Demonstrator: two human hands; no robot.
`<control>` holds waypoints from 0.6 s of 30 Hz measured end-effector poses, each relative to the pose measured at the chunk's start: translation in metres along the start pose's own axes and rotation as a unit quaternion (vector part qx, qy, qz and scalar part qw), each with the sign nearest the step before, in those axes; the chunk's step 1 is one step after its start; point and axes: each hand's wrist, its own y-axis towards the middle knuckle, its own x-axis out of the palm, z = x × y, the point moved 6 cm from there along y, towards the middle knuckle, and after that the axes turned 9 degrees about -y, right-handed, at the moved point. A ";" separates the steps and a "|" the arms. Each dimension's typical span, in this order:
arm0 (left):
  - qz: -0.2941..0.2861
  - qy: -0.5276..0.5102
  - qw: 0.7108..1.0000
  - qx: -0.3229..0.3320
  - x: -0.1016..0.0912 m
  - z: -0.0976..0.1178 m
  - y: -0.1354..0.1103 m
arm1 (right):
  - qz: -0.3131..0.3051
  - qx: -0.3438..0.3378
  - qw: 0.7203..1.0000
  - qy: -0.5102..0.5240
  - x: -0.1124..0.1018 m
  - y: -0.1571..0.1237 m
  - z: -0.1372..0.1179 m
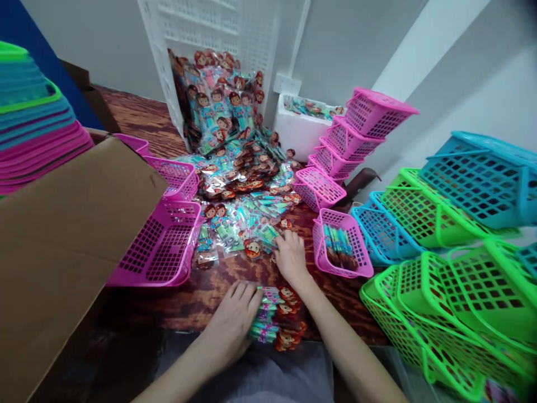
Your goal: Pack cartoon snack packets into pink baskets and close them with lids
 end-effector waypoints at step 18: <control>-0.016 0.070 0.994 0.088 -0.013 0.012 0.003 | -0.120 -0.178 0.964 0.156 -0.018 -0.079 -0.034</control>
